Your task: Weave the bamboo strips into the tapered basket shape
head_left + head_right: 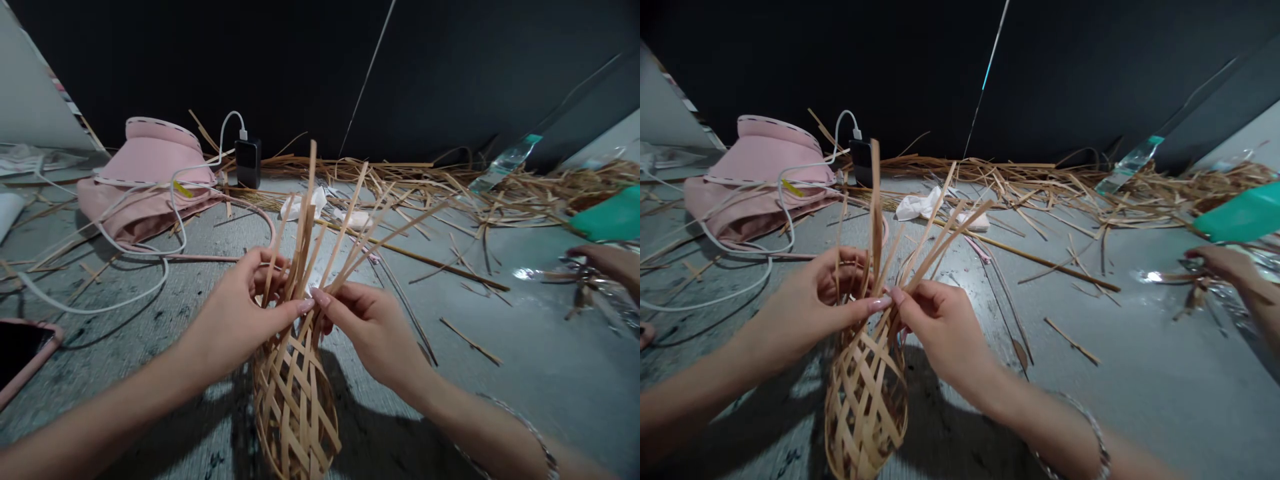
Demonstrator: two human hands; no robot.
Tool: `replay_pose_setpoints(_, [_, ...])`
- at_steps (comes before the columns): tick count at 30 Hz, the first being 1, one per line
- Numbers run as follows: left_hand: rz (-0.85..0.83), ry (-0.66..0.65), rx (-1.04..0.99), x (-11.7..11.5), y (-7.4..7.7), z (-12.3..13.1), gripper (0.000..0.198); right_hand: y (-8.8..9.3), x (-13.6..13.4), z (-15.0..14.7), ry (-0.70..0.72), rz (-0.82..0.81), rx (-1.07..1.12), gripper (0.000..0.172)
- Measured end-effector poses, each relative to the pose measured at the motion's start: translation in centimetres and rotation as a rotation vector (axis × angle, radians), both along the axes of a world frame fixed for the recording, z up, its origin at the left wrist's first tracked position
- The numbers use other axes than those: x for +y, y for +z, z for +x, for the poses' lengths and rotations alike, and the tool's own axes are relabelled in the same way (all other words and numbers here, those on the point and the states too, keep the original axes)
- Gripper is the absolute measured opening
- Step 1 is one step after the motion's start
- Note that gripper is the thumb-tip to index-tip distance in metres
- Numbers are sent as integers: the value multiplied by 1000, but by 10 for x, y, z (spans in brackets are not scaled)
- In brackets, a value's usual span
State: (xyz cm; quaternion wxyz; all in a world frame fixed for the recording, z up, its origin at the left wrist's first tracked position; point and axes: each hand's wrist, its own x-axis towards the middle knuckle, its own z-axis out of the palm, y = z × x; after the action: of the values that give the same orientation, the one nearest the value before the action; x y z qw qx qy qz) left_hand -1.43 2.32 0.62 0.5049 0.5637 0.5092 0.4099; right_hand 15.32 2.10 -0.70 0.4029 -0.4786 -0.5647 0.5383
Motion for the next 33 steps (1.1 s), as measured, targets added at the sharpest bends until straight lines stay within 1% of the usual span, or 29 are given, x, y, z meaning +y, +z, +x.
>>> replay_pose_setpoints(3, [-16,-49,81,-1,1,0,18,1,-1,0,4,17,-6,22])
replay_pose_setpoints(5, [-39,-64,112,-2,2,-1,17,1,0,0,8,1,30,22])
replay_pose_setpoints(11, [-72,-48,81,-3,2,-3,17,2,3,1,59,-143,220,18])
replay_pose_setpoints(14, [-90,-74,72,-2,3,-4,16,1,3,2,82,-167,314,14])
replay_pose_setpoints(17, [-94,-115,56,0,3,-5,17,-1,3,3,117,-175,281,16])
replay_pose_setpoints(19, [-86,-136,73,0,3,-6,20,-2,3,4,117,-149,239,18])
replay_pose_setpoints(23, [-22,-207,104,3,2,-9,24,-3,3,4,110,-98,198,20])
replay_pose_setpoints(28, [-5,-183,61,5,2,-11,17,1,3,6,106,-109,159,22])
replay_pose_setpoints(33, [59,-193,132,6,4,-11,19,0,4,6,122,-128,181,21])
